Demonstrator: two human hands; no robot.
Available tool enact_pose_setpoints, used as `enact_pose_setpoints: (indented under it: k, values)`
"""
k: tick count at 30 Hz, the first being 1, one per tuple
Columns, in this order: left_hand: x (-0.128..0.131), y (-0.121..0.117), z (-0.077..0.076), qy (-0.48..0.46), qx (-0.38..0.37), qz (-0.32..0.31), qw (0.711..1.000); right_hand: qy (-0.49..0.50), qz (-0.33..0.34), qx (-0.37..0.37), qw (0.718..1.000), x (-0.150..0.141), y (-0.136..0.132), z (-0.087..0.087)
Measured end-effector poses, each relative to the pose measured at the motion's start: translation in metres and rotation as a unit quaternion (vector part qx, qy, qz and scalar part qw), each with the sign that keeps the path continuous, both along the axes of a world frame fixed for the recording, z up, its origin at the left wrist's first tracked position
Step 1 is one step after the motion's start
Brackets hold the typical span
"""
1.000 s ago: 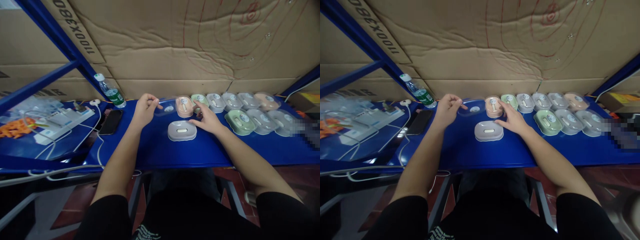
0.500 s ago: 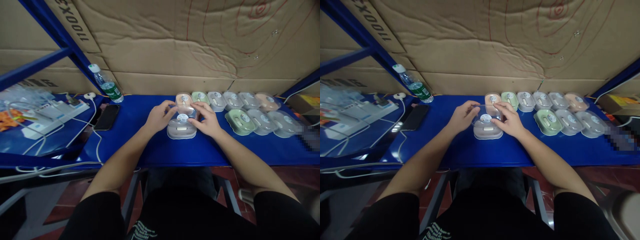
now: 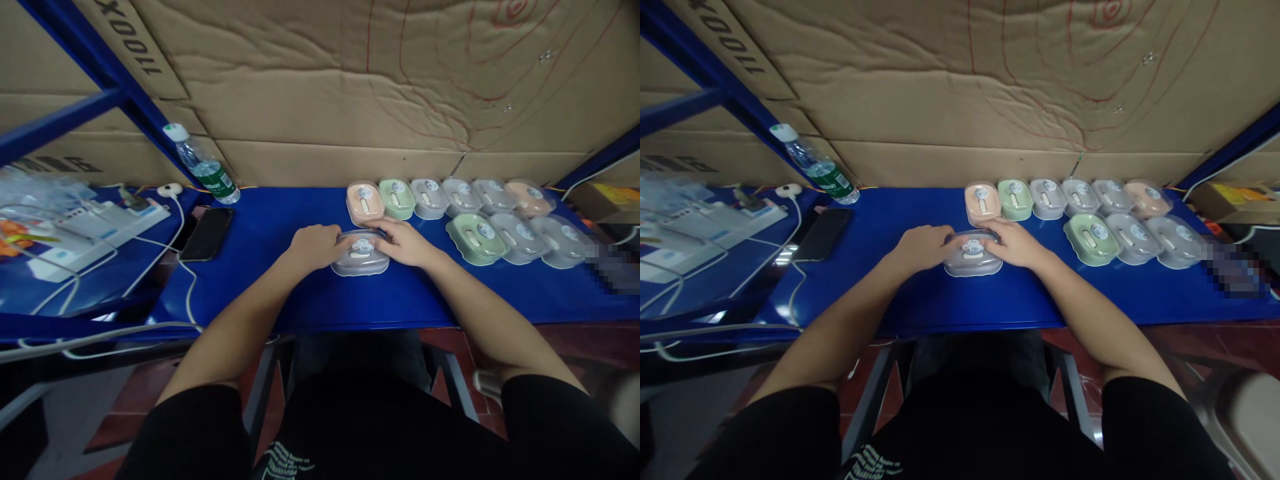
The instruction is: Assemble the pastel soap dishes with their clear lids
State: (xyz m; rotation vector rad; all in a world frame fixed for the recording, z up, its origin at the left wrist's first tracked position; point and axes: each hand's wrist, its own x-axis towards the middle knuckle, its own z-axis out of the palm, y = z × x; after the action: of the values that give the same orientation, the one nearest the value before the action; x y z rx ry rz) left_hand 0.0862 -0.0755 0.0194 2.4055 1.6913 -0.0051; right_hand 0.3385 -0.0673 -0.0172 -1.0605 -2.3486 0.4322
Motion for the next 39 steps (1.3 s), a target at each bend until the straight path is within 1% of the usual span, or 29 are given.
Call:
enact_pose_setpoints:
  k: [4, 7, 9, 13, 16, 18, 20, 22, 24, 26, 28, 29, 31, 32, 34, 37, 39]
  values:
    - [0.001, 0.001, -0.001, -0.003, -0.015, -0.011, 1.0, -0.027, 0.013, -0.003, 1.0, 0.005, 0.002, -0.003]
    - [-0.001, 0.003, -0.003, -0.014, -0.009, -0.019, 1.0, -0.045, 0.019, -0.014, 0.999, 0.007, 0.002, -0.005]
    - [-0.002, 0.006, -0.008, -0.033, 0.009, -0.024, 0.999, -0.056, 0.019, -0.024, 0.998, 0.008, 0.002, -0.006]
    - [-0.005, 0.015, -0.024, -0.076, 0.055, -0.036, 0.995, -0.079, 0.002, -0.025, 0.997, 0.007, 0.0, -0.002]
    - [-0.008, 0.022, -0.033, -0.133, 0.089, -0.033, 0.987, -0.114, -0.034, -0.012, 0.993, 0.008, -0.004, 0.006]
    - [-0.009, 0.026, -0.034, -0.176, 0.091, -0.02, 0.98, -0.139, -0.085, 0.009, 0.987, 0.009, -0.007, 0.013]
    - [-0.01, 0.028, -0.031, -0.21, 0.065, -0.011, 0.976, -0.141, -0.133, 0.045, 0.98, 0.011, -0.01, 0.02]
    - [-0.009, 0.028, -0.027, -0.23, 0.03, -0.017, 0.972, -0.104, -0.143, 0.084, 0.981, 0.012, -0.012, 0.025]
    - [-0.007, 0.026, -0.026, -0.235, 0.008, -0.033, 0.971, -0.055, -0.094, 0.104, 0.989, 0.01, -0.013, 0.027]
    - [-0.004, 0.023, -0.028, -0.227, 0.004, -0.055, 0.972, -0.029, -0.013, 0.1, 0.995, 0.006, -0.013, 0.025]
    - [-0.001, 0.021, -0.032, -0.218, 0.008, -0.087, 0.972, -0.035, 0.06, 0.081, 0.994, 0.0, -0.014, 0.021]
    - [0.0, 0.02, -0.035, -0.218, 0.009, -0.106, 0.97, -0.044, 0.083, 0.073, 0.993, -0.003, -0.015, 0.019]
    - [0.002, 0.021, -0.04, -0.219, 0.008, -0.14, 0.966, -0.066, 0.102, 0.06, 0.991, -0.007, -0.018, 0.019]
    - [0.002, 0.021, -0.041, -0.218, 0.005, -0.152, 0.964, -0.081, 0.097, 0.055, 0.99, -0.008, -0.02, 0.02]
    - [0.001, 0.023, -0.043, -0.212, -0.002, -0.167, 0.963, -0.117, 0.063, 0.057, 0.989, -0.007, -0.025, 0.023]
    - [-0.001, 0.025, -0.043, -0.202, -0.012, -0.167, 0.965, -0.173, -0.025, 0.07, 0.982, 0.003, -0.029, 0.029]
    - [-0.002, 0.025, -0.042, -0.192, -0.018, -0.165, 0.967, -0.193, -0.087, 0.072, 0.975, 0.014, -0.028, 0.03]
